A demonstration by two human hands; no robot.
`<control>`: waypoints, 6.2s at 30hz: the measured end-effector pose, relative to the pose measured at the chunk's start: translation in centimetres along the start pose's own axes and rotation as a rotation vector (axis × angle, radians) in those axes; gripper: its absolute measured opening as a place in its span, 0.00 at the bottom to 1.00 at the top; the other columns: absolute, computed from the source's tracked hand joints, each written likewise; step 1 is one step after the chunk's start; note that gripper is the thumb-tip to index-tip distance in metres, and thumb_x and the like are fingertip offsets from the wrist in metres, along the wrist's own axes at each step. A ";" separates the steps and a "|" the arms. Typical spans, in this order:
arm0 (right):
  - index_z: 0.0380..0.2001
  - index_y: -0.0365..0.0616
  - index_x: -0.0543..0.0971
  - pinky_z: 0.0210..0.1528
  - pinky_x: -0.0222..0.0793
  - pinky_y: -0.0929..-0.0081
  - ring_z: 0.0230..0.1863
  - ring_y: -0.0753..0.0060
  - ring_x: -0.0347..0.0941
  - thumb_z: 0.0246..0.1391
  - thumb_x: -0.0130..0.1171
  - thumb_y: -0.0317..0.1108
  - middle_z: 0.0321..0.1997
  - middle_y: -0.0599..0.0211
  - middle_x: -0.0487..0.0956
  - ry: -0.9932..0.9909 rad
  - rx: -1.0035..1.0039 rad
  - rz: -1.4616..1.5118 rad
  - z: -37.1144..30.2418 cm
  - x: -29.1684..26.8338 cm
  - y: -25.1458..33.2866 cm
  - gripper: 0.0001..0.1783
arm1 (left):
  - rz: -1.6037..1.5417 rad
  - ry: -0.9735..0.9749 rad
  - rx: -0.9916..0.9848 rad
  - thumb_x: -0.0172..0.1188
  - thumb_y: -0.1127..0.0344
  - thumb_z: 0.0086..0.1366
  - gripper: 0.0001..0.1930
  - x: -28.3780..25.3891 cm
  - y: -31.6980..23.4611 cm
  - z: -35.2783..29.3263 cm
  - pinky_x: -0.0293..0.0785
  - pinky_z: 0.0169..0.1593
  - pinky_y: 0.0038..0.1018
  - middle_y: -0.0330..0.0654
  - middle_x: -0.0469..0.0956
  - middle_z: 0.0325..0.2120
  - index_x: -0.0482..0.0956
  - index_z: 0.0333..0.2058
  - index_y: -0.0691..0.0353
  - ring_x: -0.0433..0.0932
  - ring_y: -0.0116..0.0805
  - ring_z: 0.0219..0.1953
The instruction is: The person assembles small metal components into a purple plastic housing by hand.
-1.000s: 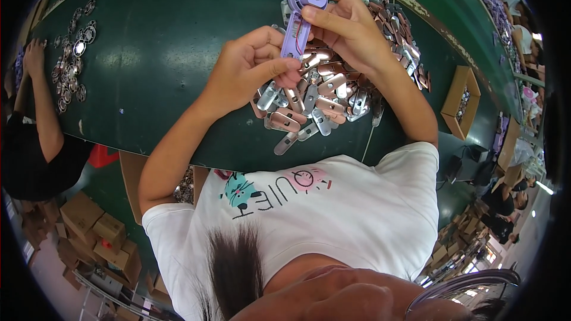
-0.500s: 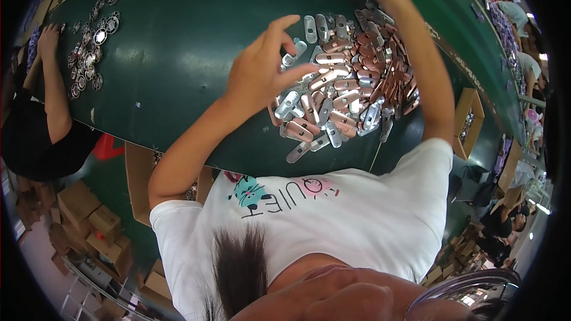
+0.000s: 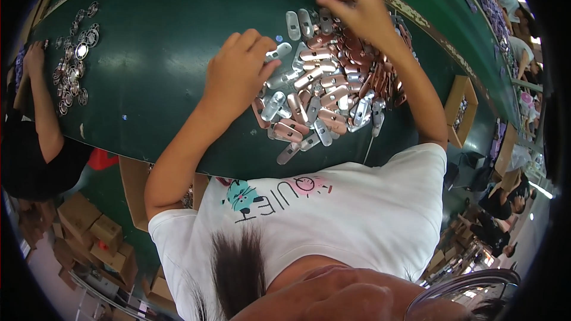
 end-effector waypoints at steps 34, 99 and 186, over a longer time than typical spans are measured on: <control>0.36 0.36 0.77 0.35 0.68 0.88 0.35 0.86 0.71 0.55 0.60 0.26 0.34 0.71 0.76 0.120 0.346 0.877 -3.1 6.3 4.7 0.06 | -1.263 -0.166 -0.359 0.62 0.78 0.57 0.21 -0.4 3.2 0.6 0.76 0.45 0.19 0.43 0.76 0.35 0.69 0.50 0.70 0.78 0.25 0.38; 0.61 0.73 0.63 0.64 0.38 0.32 0.68 0.45 0.47 0.58 0.44 0.45 0.66 0.52 0.57 0.123 0.251 -0.628 24.9 7.6 -15.9 0.26 | -1.248 0.106 -0.535 0.50 0.73 0.66 0.09 3.2 1.6 -0.8 0.81 0.38 0.23 0.52 0.79 0.39 0.69 0.43 0.70 0.82 0.37 0.35; 0.43 0.38 0.71 0.39 0.73 0.82 0.34 0.80 0.75 0.53 0.62 0.27 0.36 0.67 0.77 0.124 0.375 1.263 -4.5 3.5 4.3 0.16 | -0.970 0.170 -0.012 0.66 0.71 0.55 0.12 1.1 -2.7 -0.8 0.62 0.21 0.20 0.38 0.73 0.15 0.71 0.21 0.65 0.72 0.22 0.16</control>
Point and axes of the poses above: each hand's wrist, its own z-axis towards the middle knuckle, its own x-axis out of the palm, y = z × x, the point moved 10 cm from there along z, towards the middle knuckle
